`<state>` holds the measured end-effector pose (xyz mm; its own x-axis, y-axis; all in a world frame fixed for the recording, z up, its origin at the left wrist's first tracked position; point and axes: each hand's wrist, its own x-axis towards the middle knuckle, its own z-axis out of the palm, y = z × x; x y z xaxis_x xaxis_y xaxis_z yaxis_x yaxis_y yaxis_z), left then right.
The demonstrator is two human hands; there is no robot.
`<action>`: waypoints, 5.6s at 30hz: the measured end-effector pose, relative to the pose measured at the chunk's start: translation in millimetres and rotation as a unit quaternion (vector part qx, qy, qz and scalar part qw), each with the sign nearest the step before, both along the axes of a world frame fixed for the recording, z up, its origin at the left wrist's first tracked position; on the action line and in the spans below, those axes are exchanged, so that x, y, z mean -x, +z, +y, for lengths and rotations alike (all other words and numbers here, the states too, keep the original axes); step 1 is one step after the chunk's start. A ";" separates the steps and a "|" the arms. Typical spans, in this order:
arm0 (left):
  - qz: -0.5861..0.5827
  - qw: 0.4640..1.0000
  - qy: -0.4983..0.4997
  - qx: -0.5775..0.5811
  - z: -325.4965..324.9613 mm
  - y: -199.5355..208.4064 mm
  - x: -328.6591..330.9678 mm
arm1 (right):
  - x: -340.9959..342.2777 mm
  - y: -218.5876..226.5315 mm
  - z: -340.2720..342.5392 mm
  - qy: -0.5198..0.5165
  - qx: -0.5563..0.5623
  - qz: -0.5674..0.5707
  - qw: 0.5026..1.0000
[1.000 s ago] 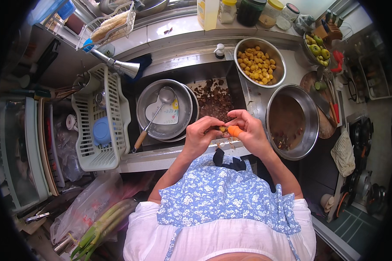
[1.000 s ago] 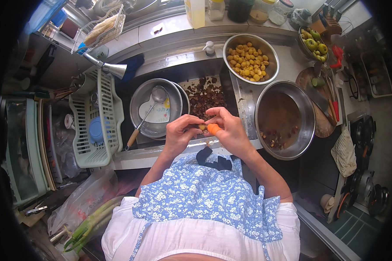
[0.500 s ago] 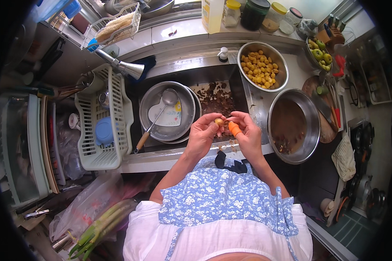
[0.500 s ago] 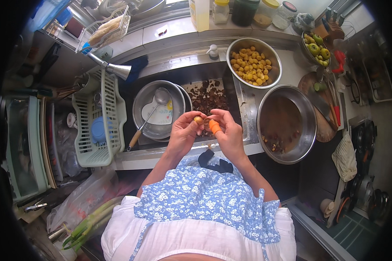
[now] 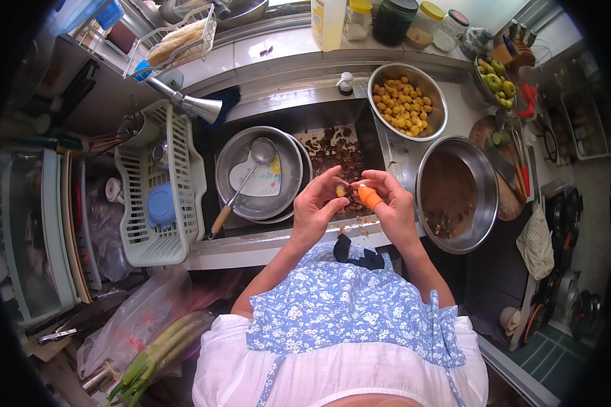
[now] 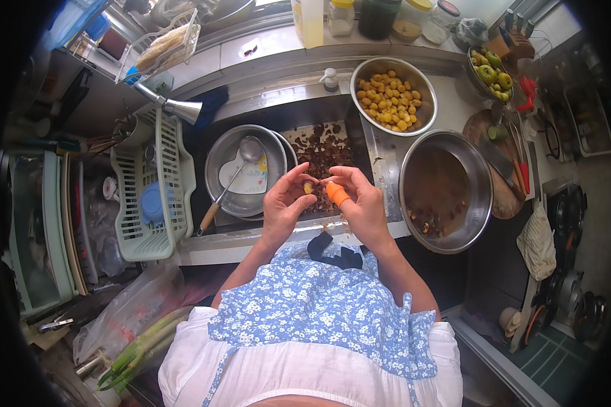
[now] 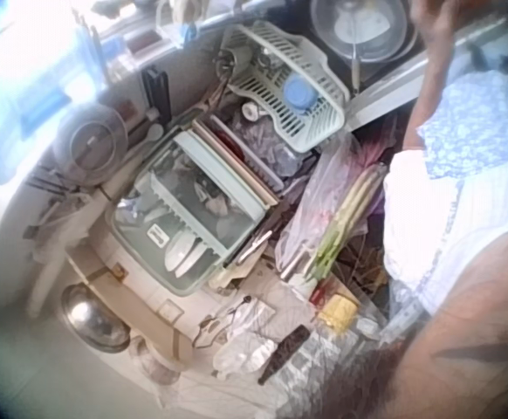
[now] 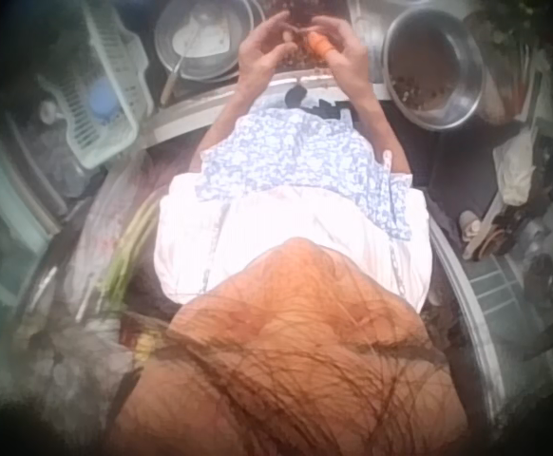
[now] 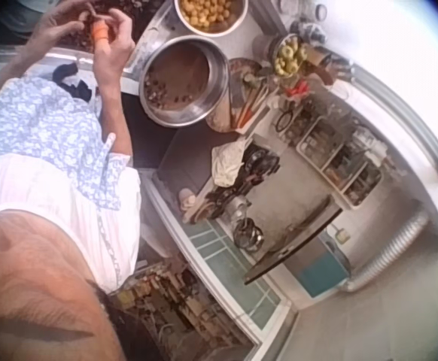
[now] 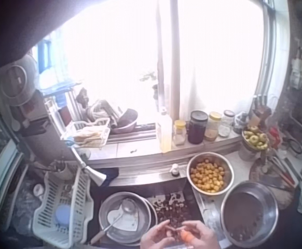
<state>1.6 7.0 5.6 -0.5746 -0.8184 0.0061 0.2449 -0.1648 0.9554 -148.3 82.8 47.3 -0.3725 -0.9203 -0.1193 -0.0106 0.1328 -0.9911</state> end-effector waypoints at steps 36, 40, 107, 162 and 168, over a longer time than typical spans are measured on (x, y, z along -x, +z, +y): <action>0.138 0.973 -0.052 -0.175 -5.3 -3.3 -0.9 | -2.1 -16.7 -0.8 -0.033 0.010 -0.077 0.996; 0.044 0.997 -0.042 -0.050 -5.0 -2.4 -1.2 | 3.2 -10.3 -2.1 -0.019 -0.008 -0.035 0.999; 0.122 0.976 -0.027 -0.177 -0.3 -7.1 -0.1 | -3.3 -8.3 -4.7 -0.014 0.001 -0.060 0.998; 0.171 0.960 -0.054 -0.217 -5.7 -1.5 0.2 | 8.7 0.5 -0.2 0.000 0.018 -0.086 0.996; 0.227 0.911 -0.050 -0.339 -1.0 -7.0 5.2 | 5.9 -9.9 -0.6 -0.042 0.038 -0.094 0.994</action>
